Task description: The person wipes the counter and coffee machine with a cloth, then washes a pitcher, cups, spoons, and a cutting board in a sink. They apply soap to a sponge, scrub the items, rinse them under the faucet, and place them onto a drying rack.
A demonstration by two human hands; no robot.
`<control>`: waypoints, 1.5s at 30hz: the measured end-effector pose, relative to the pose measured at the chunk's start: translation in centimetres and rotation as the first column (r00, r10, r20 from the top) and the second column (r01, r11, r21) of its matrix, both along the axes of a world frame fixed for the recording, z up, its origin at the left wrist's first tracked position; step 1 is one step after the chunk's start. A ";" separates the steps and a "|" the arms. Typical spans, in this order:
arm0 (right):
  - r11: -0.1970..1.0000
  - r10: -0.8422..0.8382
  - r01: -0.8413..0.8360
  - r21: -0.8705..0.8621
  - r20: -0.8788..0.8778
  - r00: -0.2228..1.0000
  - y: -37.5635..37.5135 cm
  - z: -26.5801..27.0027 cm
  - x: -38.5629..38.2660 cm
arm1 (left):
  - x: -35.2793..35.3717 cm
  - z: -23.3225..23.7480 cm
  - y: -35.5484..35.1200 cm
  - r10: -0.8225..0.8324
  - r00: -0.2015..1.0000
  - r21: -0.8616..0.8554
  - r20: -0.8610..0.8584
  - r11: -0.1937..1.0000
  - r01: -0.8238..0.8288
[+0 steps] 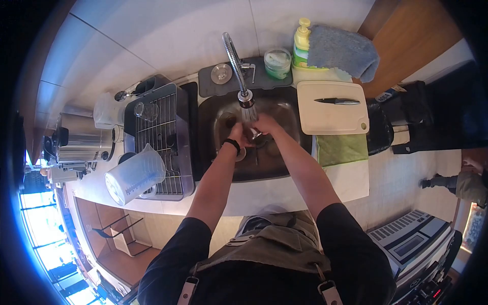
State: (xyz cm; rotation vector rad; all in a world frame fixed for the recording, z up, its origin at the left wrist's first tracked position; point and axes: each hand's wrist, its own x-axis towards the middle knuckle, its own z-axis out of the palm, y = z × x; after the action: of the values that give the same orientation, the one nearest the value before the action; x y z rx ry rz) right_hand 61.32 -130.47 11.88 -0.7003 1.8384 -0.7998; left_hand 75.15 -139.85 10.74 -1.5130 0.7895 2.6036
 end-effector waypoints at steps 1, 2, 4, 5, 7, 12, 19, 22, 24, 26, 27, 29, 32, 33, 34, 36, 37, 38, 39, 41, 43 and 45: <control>0.996 0.059 -0.064 -0.065 -0.077 0.995 0.1 -0.8 0.4 | -0.2 -0.7 -1.0 0.063 0.996 0.051 -0.062 0.997 -0.060; 0.960 0.044 -0.085 -0.268 -0.154 0.987 0.3 -1.7 0.8 | -0.4 -1.5 -1.8 0.129 0.985 0.107 -0.117 0.987 -0.117; 0.910 -0.060 0.067 -0.408 0.031 0.998 1.7 0.4 1.5 | -1.7 -3.3 -2.5 0.204 0.950 -0.132 -0.236 0.962 -0.239; 0.874 -0.097 0.147 -0.464 0.129 0.987 2.2 1.6 1.8 | -2.0 -4.1 -2.5 0.230 0.926 -0.242 -0.300 0.920 -0.307; 0.830 -0.199 0.137 -0.540 -0.058 0.978 2.1 1.1 1.5 | -2.7 0.6 -1.1 0.165 0.925 -0.280 -0.343 0.922 -0.268; 0.906 -0.183 0.128 -0.404 -0.101 0.978 1.8 3.8 1.7 | -2.6 4.2 -1.3 0.219 0.931 -0.281 -0.293 0.911 -0.302; 0.878 -0.084 0.114 -0.465 0.085 0.993 1.7 3.9 1.1 | -0.4 -0.1 -3.0 0.225 0.957 -0.302 -0.182 0.914 -0.272; 0.899 -0.108 0.113 -0.422 0.037 0.993 1.7 3.8 0.2 | -0.4 2.4 -2.3 0.248 0.958 -0.320 -0.145 0.904 -0.283; 0.921 -0.121 0.113 -0.374 0.002 0.993 2.1 3.7 0.4 | -0.3 2.7 -1.7 0.264 0.955 -0.320 -0.137 0.900 -0.295; 0.912 -0.049 0.045 -0.408 0.001 0.999 2.0 5.2 0.9 | -0.4 0.5 -2.5 0.259 0.950 -0.315 -0.174 0.899 -0.303; 0.913 -0.053 0.049 -0.405 0.000 0.999 2.0 5.0 0.7 | -0.4 1.1 -2.3 0.270 0.949 -0.314 -0.164 0.897 -0.310; 0.917 -0.058 0.051 -0.395 -0.005 0.998 2.0 4.0 0.0 | -0.5 3.0 -1.6 0.297 0.943 -0.308 -0.148 0.893 -0.329; 0.870 -0.161 0.142 -0.472 0.000 0.987 1.9 4.1 0.8 | -0.6 1.5 -1.9 0.277 0.946 -0.306 -0.168 0.898 -0.317; 0.884 -0.119 0.095 -0.457 -0.024 0.993 2.1 4.6 0.8 | -0.5 2.0 -1.8 0.278 0.947 -0.302 -0.158 0.900 -0.315; 0.896 -0.077 0.047 -0.442 -0.049 0.996 2.4 5.4 0.4 | -0.4 2.9 -1.5 0.278 0.949 -0.299 -0.151 0.902 -0.312; 0.907 -0.056 0.006 -0.421 -0.105 0.993 2.8 5.8 0.0 | -0.5 3.5 -0.9 0.281 0.947 -0.295 -0.155 0.902 -0.316; 0.907 -0.077 0.013 -0.421 -0.135 0.988 2.7 5.4 0.1 | -0.5 3.2 -0.9 0.283 0.945 -0.299 -0.167 0.899 -0.322; 0.906 -0.099 0.020 -0.424 -0.165 0.981 2.5 5.2 0.0 | -0.5 3.0 -1.2 0.284 0.942 -0.305 -0.180 0.894 -0.328; 0.912 -0.081 0.051 -0.408 -0.056 0.995 2.5 5.7 0.1 | -0.2 3.1 -1.2 0.267 0.945 -0.307 -0.187 0.898 -0.314; 0.924 -0.048 0.104 -0.367 0.159 0.986 2.6 6.7 0.0 | 0.2 3.2 -1.1 0.231 0.951 -0.310 -0.206 0.906 -0.288; 0.968 -0.066 0.134 -0.210 0.299 0.952 1.7 6.5 -0.6 | 0.6 1.8 -1.1 0.222 0.951 -0.322 -0.215 0.903 -0.284; 0.974 -0.166 0.216 -0.070 0.432 0.886 0.8 5.3 -1.2 | 0.7 1.5 -0.8 0.203 0.955 -0.315 -0.215 0.911 -0.265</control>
State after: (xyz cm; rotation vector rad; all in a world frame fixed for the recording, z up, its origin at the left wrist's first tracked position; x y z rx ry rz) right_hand 60.15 -129.70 17.15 -0.3764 1.4828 -1.1029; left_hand 75.83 -140.64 12.27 -1.5524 1.2024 2.9336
